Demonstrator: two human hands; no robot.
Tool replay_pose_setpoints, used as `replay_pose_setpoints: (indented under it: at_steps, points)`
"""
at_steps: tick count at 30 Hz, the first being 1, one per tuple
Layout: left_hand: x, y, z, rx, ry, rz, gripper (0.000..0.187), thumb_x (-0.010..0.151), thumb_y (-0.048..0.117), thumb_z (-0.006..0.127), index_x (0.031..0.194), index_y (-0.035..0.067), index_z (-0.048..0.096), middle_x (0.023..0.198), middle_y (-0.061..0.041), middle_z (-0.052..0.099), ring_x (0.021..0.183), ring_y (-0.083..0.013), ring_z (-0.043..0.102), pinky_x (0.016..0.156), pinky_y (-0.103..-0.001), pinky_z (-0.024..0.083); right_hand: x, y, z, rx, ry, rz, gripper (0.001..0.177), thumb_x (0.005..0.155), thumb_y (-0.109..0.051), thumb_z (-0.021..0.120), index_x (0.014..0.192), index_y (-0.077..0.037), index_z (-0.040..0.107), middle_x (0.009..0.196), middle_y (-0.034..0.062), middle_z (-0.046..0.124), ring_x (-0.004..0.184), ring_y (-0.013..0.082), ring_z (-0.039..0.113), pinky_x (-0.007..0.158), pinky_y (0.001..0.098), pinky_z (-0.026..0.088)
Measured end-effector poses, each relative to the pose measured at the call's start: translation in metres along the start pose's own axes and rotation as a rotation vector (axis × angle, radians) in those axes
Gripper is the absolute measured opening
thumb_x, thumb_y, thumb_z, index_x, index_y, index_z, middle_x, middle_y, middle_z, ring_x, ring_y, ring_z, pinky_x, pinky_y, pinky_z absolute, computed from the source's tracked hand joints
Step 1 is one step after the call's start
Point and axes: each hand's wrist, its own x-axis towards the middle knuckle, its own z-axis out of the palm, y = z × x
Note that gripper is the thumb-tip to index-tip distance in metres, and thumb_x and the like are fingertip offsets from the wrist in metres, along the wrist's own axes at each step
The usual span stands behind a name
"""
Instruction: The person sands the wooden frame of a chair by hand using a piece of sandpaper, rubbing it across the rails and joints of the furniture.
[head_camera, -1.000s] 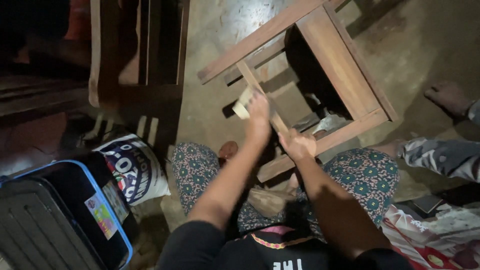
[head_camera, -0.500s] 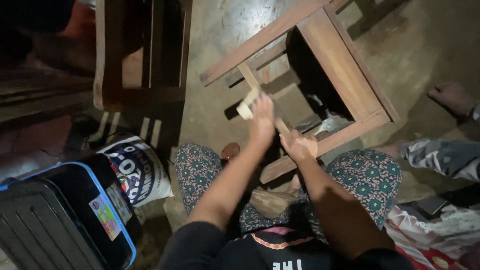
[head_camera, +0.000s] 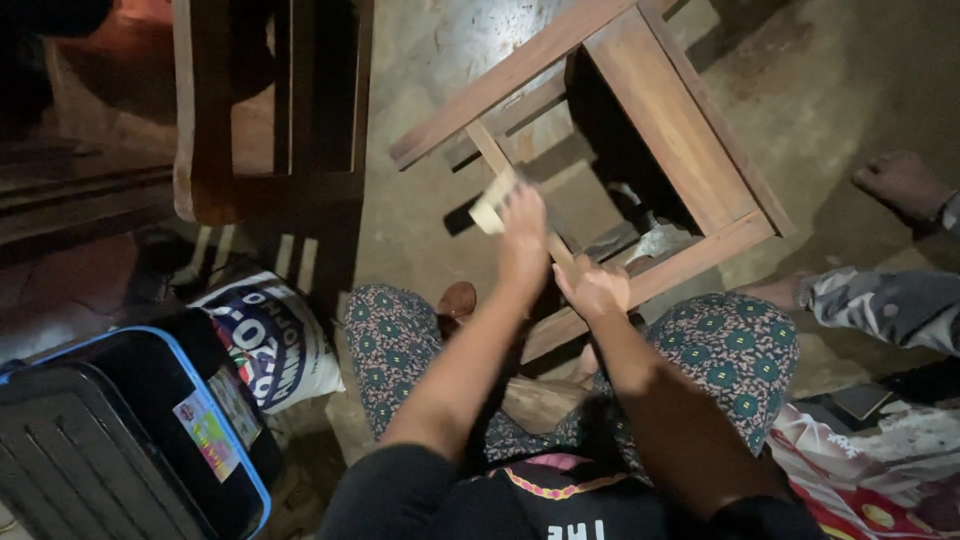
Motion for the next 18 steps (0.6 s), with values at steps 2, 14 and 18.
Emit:
replay_pose_setpoints:
  at_steps: [2, 14, 18]
  points:
    - [-0.065, 0.018, 0.029, -0.348, 0.201, 0.307, 0.079, 0.086, -0.002, 0.055, 0.162, -0.006, 0.033, 0.170, -0.030, 0.029, 0.157, -0.0506, 0.028, 0.130, -0.062, 0.021, -0.002, 0.012, 0.045, -0.014, -0.402, 0.113, 0.071, 0.089, -0.083, 0.030, 0.114, -0.022, 0.056, 0.106, 0.0061, 0.081, 0.108, 0.0289, 0.075, 0.101, 0.0437, 0.047]
    - [0.002, -0.025, 0.002, 0.137, 0.230, 0.122, 0.068, 0.094, -0.004, 0.040, 0.161, -0.005, 0.032, 0.167, -0.030, 0.033, 0.154, -0.0435, 0.036, 0.129, -0.052, 0.026, -0.002, -0.009, -0.030, -0.021, -0.033, 0.023, 0.057, 0.096, -0.072, 0.044, 0.088, -0.017, 0.059, 0.075, 0.0083, 0.076, 0.077, 0.0292, 0.078, 0.078, 0.0430, 0.053]
    - [-0.057, -0.012, 0.043, -0.305, 0.275, 0.330, 0.074, 0.089, -0.003, 0.051, 0.161, -0.004, 0.038, 0.169, -0.029, 0.032, 0.155, -0.0486, 0.034, 0.127, -0.058, 0.028, 0.000, 0.001, -0.003, 0.011, -0.188, 0.041, 0.056, 0.089, -0.072, 0.049, 0.099, -0.018, 0.059, 0.086, 0.0066, 0.079, 0.087, 0.0298, 0.078, 0.088, 0.0441, 0.053]
